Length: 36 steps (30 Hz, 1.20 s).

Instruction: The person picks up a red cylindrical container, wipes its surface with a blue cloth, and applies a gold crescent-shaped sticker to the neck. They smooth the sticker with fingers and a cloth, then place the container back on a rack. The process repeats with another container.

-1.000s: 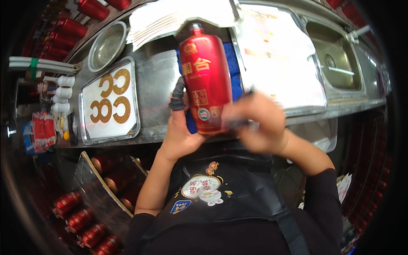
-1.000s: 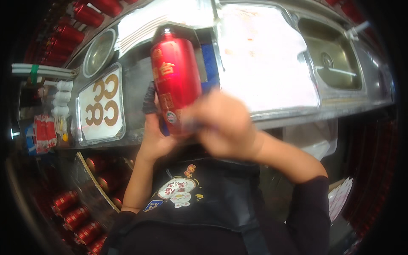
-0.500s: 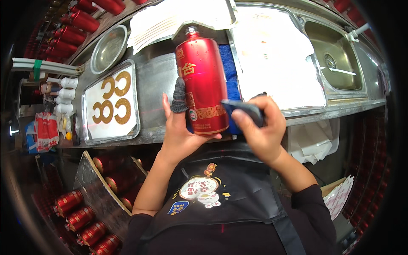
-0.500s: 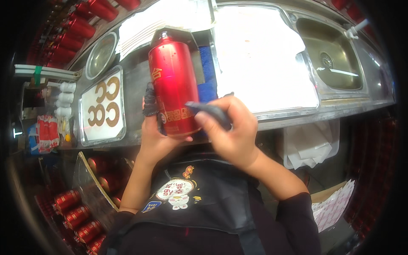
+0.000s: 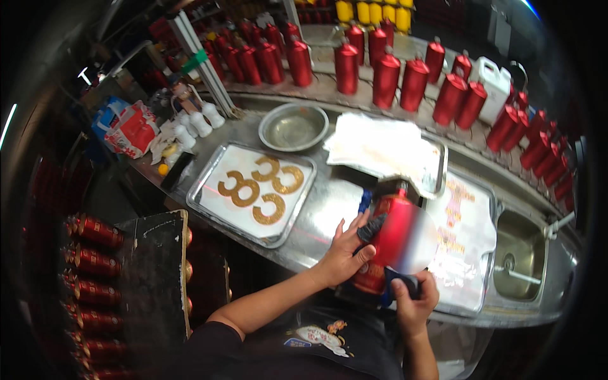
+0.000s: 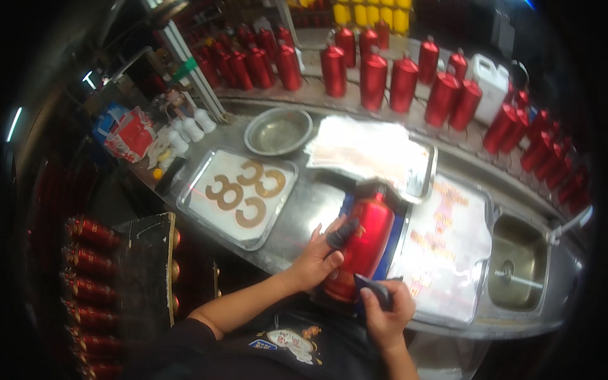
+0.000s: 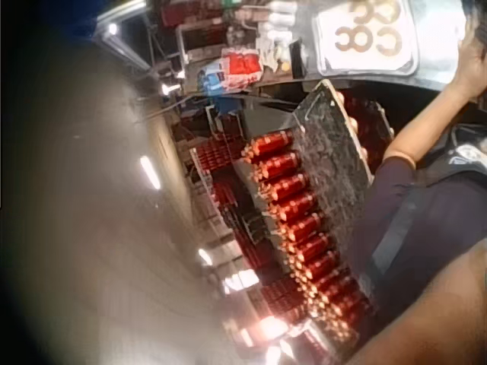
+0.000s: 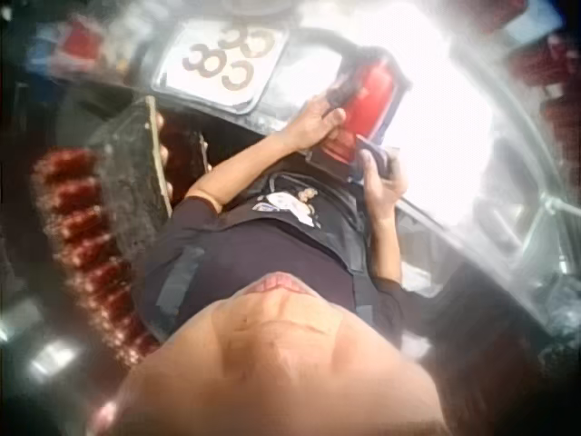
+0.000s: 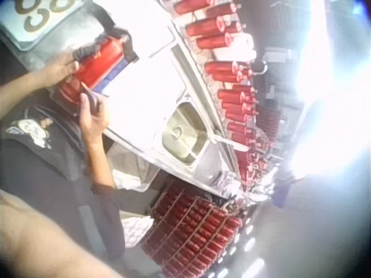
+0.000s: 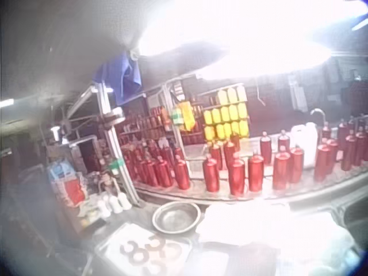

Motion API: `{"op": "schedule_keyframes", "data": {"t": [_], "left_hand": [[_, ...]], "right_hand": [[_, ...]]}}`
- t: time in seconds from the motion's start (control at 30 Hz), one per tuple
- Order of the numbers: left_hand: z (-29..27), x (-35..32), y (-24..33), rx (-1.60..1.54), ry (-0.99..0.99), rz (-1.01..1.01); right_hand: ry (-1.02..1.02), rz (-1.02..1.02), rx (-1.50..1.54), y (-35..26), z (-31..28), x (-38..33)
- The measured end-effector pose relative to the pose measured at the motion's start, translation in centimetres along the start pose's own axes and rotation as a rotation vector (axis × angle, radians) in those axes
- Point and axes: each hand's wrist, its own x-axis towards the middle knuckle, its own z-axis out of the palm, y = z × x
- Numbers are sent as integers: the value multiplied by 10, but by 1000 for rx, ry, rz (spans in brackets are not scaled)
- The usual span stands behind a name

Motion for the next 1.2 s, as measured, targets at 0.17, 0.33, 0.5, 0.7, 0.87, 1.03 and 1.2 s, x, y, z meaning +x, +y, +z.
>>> {"op": "schedule_keyframes", "data": {"t": [0.17, 0.33, 0.5, 0.7, 0.87, 1.03, 1.2], "left_hand": [[-20, 28, 10, -49, 363, -41], [-25, 86, 21, 121, 473, 111], [-14, 118, -4, 179, 59, 48], [-5, 127, -4, -416, 6, -316], [-47, 75, 37, -436, 169, -270], [-136, -49, 114, -408, 415, -163], [-126, -188, 235, -43, 1062, -45]], "right_hand": [[401, 235, 140, 19, -27, 28], [127, 507, 362, 18, -64, 17], [-315, -148, -356, 1, -17, -9], [-223, -107, -464, -15, 14, -5], [-475, 72, -54, -41, -28, -6], [-966, -501, 24, -51, -18, 66], [-1038, -1152, -90, -89, 62, 106]]}}
